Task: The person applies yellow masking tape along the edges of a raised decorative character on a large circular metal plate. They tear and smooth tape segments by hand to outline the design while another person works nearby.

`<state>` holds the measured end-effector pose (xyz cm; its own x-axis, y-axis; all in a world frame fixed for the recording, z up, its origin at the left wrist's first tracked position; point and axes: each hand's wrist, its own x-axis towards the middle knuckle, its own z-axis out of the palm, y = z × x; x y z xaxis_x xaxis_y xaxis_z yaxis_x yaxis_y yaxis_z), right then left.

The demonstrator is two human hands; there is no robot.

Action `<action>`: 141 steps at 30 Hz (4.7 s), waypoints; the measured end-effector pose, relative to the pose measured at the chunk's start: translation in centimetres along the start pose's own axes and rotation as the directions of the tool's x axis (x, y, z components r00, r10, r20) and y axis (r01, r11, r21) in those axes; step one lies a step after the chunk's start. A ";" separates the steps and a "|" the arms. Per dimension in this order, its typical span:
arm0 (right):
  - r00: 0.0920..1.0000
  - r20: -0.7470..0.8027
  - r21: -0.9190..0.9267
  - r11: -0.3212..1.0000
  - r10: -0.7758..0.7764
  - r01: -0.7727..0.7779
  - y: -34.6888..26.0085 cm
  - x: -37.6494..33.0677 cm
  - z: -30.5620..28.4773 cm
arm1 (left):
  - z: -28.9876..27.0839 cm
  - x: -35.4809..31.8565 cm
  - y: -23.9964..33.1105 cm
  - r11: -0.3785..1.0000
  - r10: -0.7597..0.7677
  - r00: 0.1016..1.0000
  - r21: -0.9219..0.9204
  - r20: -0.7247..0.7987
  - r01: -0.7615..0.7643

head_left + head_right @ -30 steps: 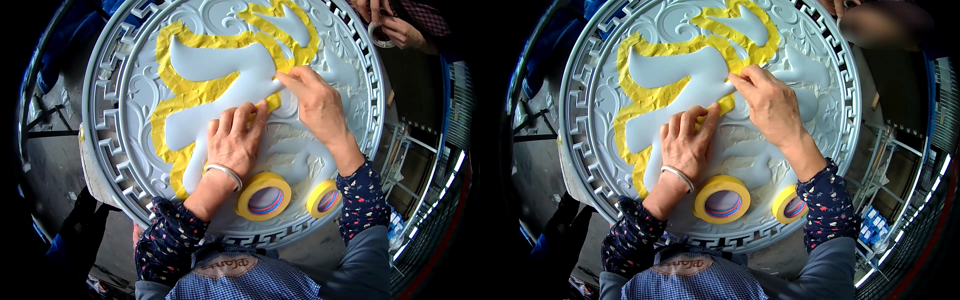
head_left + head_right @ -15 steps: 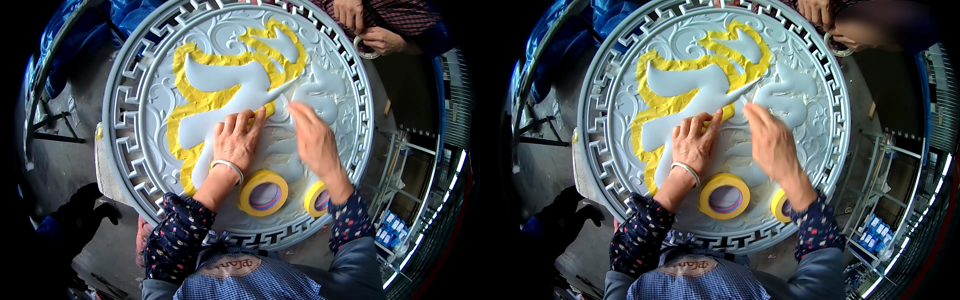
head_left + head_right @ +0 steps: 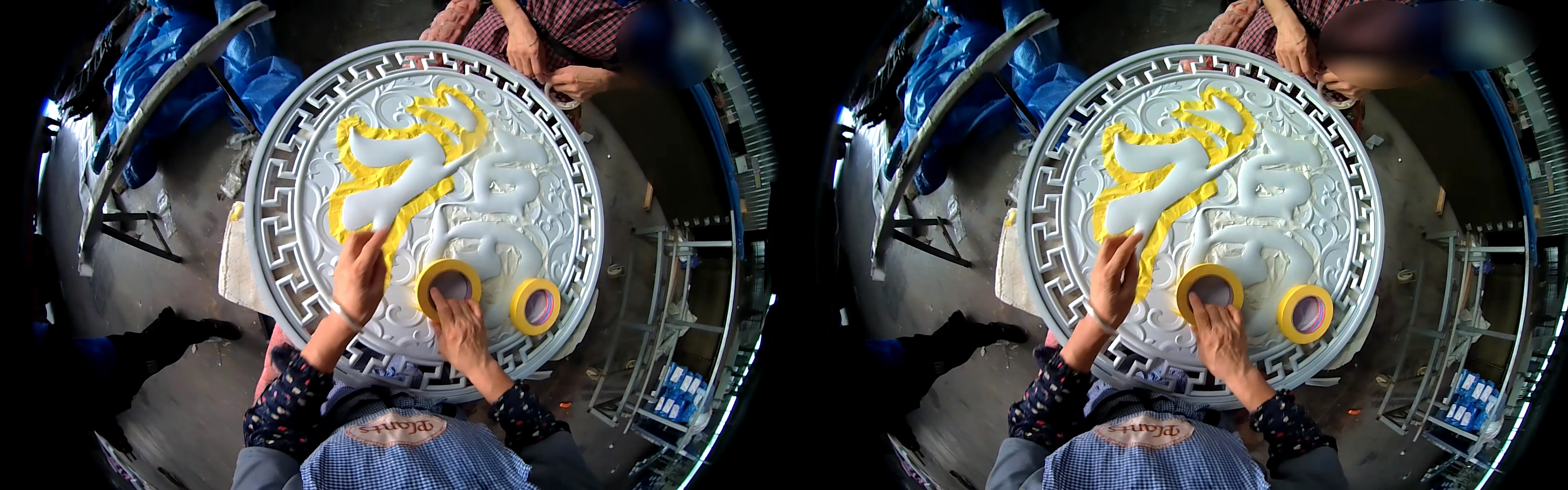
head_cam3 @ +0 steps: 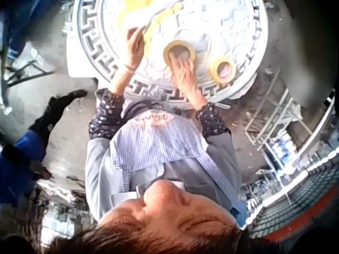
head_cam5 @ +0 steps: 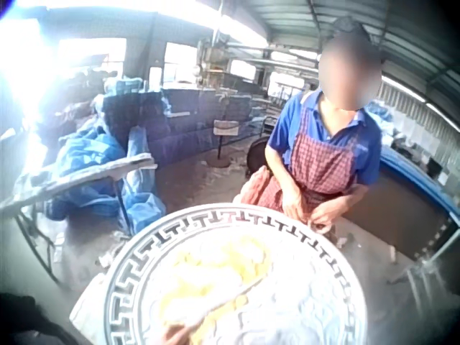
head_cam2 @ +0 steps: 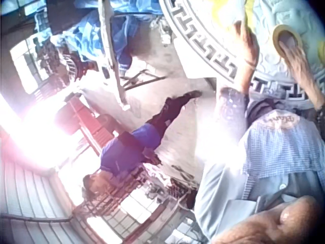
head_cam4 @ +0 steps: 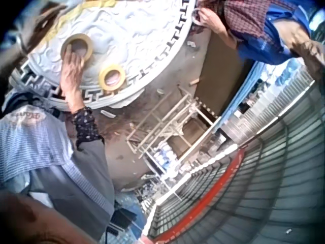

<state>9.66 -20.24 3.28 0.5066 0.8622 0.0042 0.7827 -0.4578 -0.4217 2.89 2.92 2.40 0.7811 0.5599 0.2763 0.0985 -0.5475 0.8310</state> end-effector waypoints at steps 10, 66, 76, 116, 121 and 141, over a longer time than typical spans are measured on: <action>0.977 -0.116 0.215 0.956 -0.178 0.199 -8.4 -1.1 -5.5 | -6.6 -10.2 6.7 0.970 -0.102 0.971 -0.193 0.218 0.145; 0.985 -0.066 0.321 0.931 -0.161 0.174 -13.7 -3.8 -8.9 | -10.4 -17.0 11.8 0.862 -0.241 0.965 -0.433 0.106 0.263; 0.989 -0.047 0.473 0.869 -0.142 0.147 -10.7 -2.8 -7.7 | -8.5 -15.0 12.2 0.883 -0.300 0.943 -0.331 0.145 0.332; 0.900 -0.385 0.124 0.954 -0.207 0.272 -1.7 2.8 -4.7 | 1.2 -6.3 9.9 0.831 -0.477 0.877 -0.294 0.062 0.473; 0.881 -0.439 0.094 0.966 -0.178 0.242 -1.1 3.5 -4.4 | 0.6 -5.9 6.2 0.675 -0.630 0.776 -0.467 0.038 0.571; 0.983 -0.115 0.410 0.894 -0.145 0.180 2.6 5.6 -3.9 | 3.3 1.1 5.7 0.759 -0.421 0.892 -0.474 0.166 0.446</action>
<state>15.92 -17.48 5.70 0.4260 0.8887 0.1695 0.6427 -0.1654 -0.7480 6.31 -1.67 5.88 0.7575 0.6266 -0.1831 0.1310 0.1288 0.9830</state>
